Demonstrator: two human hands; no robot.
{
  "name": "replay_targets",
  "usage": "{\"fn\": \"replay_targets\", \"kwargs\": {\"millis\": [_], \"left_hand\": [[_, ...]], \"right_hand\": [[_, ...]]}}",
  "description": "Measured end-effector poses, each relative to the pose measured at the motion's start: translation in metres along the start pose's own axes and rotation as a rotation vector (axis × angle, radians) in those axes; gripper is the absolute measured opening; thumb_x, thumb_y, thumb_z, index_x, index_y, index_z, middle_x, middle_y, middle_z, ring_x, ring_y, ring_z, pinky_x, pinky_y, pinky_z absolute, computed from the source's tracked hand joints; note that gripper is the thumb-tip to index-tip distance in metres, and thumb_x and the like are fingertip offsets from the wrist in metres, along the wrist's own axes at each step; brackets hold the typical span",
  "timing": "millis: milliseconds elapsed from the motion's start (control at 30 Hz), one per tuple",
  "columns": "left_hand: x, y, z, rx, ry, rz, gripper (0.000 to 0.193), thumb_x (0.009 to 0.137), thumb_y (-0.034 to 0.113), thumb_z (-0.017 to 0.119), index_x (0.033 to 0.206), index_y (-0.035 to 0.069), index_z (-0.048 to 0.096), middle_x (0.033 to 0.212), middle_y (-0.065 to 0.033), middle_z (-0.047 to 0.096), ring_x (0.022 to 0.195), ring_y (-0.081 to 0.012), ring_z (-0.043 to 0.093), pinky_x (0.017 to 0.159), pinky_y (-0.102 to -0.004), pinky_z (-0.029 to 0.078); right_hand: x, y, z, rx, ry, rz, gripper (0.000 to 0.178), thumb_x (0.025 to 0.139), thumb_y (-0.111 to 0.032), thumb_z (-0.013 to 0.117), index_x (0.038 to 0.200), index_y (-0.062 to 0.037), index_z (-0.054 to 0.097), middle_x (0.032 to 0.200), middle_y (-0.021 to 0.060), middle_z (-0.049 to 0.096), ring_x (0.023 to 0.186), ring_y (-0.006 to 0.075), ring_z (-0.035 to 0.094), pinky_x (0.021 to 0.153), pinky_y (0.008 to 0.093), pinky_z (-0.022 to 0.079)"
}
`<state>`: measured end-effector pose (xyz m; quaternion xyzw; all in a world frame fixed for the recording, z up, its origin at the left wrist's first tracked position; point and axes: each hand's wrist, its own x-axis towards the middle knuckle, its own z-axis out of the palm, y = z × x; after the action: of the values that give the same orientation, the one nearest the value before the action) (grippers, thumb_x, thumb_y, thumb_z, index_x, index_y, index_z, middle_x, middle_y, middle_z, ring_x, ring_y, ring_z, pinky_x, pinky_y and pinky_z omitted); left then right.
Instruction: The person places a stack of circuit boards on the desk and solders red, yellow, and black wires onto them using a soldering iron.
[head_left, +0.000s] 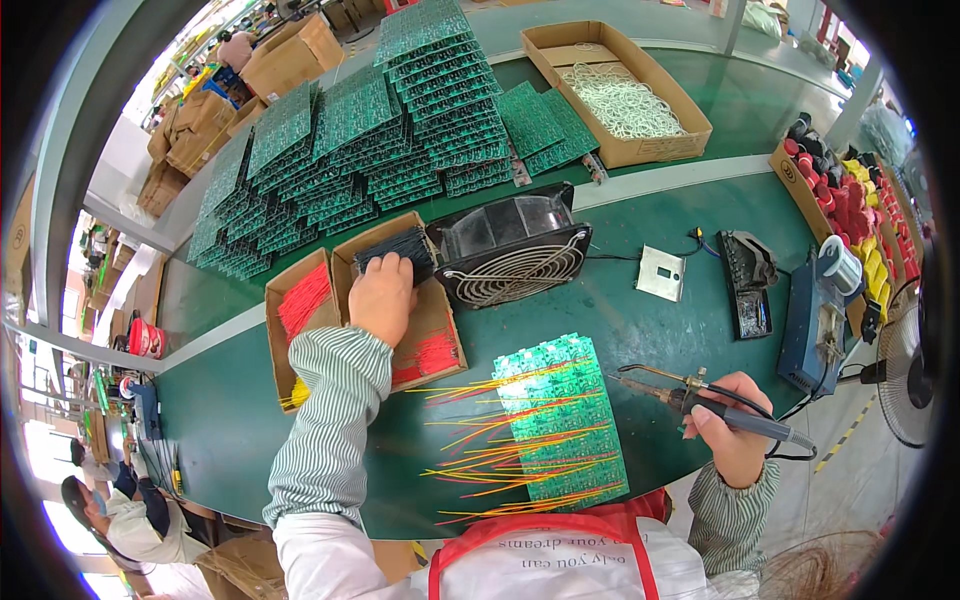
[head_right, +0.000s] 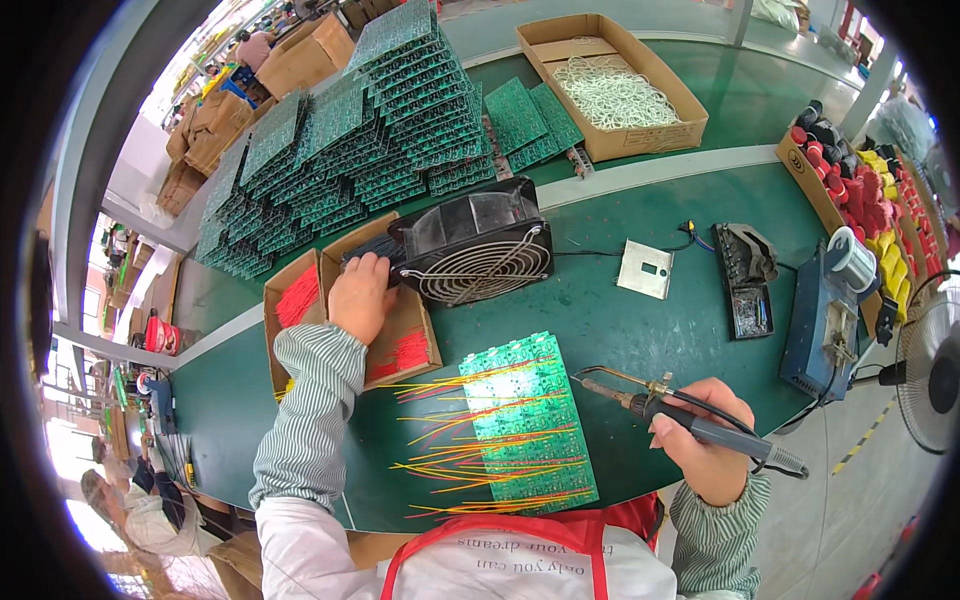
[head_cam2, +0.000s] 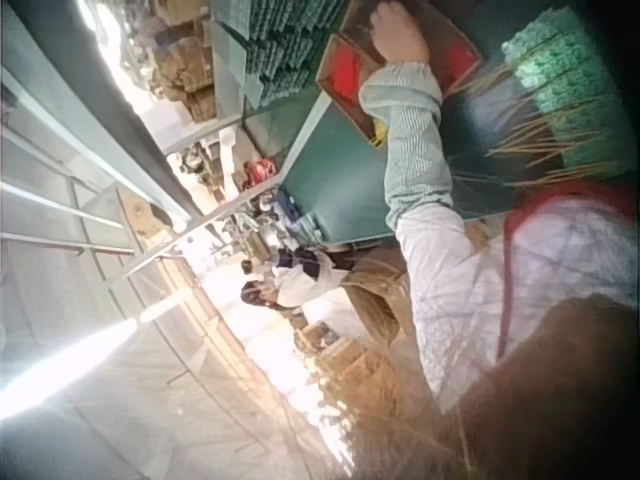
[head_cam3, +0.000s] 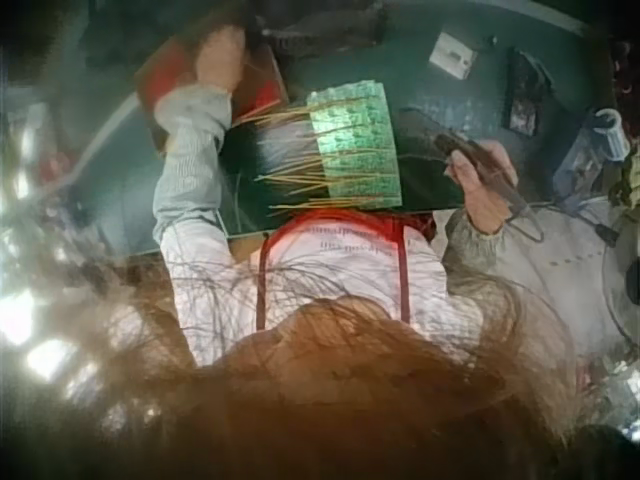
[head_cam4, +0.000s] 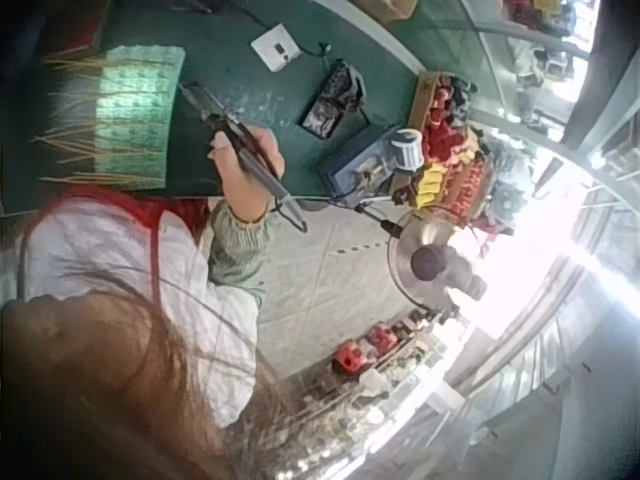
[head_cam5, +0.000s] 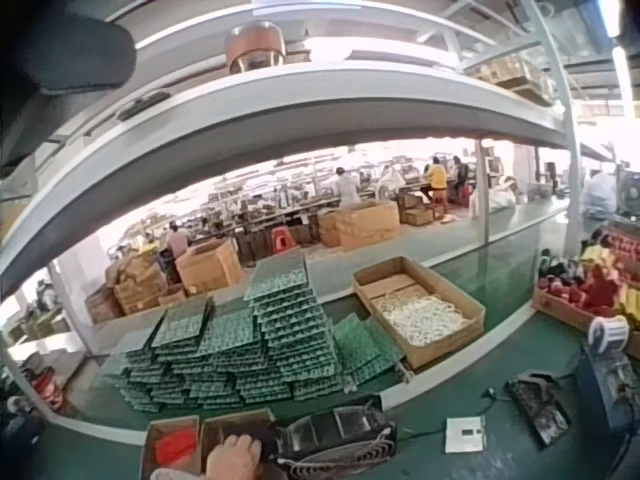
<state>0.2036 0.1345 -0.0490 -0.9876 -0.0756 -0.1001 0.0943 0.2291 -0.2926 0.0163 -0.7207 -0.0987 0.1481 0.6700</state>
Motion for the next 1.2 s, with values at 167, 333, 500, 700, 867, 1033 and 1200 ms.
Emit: {"fn": "replay_targets", "kwargs": {"millis": [167,333,500,700,867,1033,1200], "left_hand": [[0.013,-0.009,0.017,-0.022,-0.019,0.044,0.009,0.075,0.011,0.062,0.081,0.006,0.059,0.084,-0.0094,0.057,0.086,-0.0273,0.058,0.070,-0.0376,0.052],[0.014,-0.013,0.021,-0.075,-0.001,0.024,0.007,0.075,0.010,0.062,0.078,0.005,0.058,0.082,-0.0101,0.059,0.084,-0.0285,0.058,0.071,-0.0385,0.051],[0.013,-0.019,0.022,-0.080,0.042,0.093,0.005,0.077,0.009,0.060,0.080,0.005,0.060,0.080,-0.0108,0.062,0.082,-0.0296,0.059,0.072,-0.0390,0.051],[0.010,-0.023,0.016,-0.174,0.032,0.055,0.010,0.082,0.009,0.055,0.083,0.003,0.063,0.081,-0.0130,0.061,0.082,-0.0317,0.060,0.073,-0.0416,0.050],[0.006,-0.017,-0.004,-0.123,-0.035,0.050,0.012,0.081,0.008,0.054,0.085,0.003,0.064,0.088,-0.0144,0.059,0.081,-0.0326,0.061,0.072,-0.0412,0.050],[0.012,-0.003,-0.038,0.137,-0.226,0.069,0.014,0.080,0.005,0.054,0.088,0.003,0.065,0.093,-0.0151,0.057,0.083,-0.0321,0.062,0.073,-0.0405,0.052],[0.017,-0.022,-0.021,0.069,-0.307,0.115,0.015,0.080,0.006,0.054,0.089,0.006,0.066,0.092,-0.0152,0.058,0.087,-0.0318,0.062,0.075,-0.0414,0.052]], "right_hand": [[0.005,-0.002,0.001,0.003,0.021,0.015,0.015,0.075,0.001,0.064,0.086,0.0038,0.053,0.071,0.0123,0.064,0.058,0.0137,0.062,0.053,0.0247,0.050],[0.008,-0.003,0.001,0.003,0.012,0.012,0.015,0.075,0.001,0.064,0.086,0.0037,0.053,0.071,0.0124,0.064,0.058,0.0136,0.062,0.054,0.0246,0.050],[0.006,-0.002,0.001,-0.001,0.000,0.006,0.015,0.076,0.000,0.064,0.086,0.0036,0.054,0.071,0.0120,0.064,0.059,0.0134,0.062,0.054,0.0241,0.050],[-0.002,-0.003,-0.001,-0.007,0.015,-0.014,0.016,0.076,-0.001,0.064,0.086,0.0043,0.054,0.071,0.0114,0.064,0.059,0.0129,0.062,0.054,0.0241,0.050],[-0.008,0.000,-0.004,-0.005,0.014,-0.042,0.016,0.076,-0.002,0.064,0.086,0.0047,0.054,0.071,0.0111,0.064,0.058,0.0129,0.062,0.054,0.0242,0.050],[-0.014,0.001,-0.007,-0.008,0.020,-0.039,0.016,0.076,-0.002,0.065,0.086,0.0048,0.054,0.071,0.0111,0.064,0.059,0.0129,0.062,0.054,0.0243,0.050],[-0.020,0.003,-0.009,0.004,0.022,-0.054,0.017,0.076,-0.002,0.065,0.087,0.0048,0.055,0.070,0.0109,0.064,0.060,0.0130,0.062,0.055,0.0242,0.050]]}}
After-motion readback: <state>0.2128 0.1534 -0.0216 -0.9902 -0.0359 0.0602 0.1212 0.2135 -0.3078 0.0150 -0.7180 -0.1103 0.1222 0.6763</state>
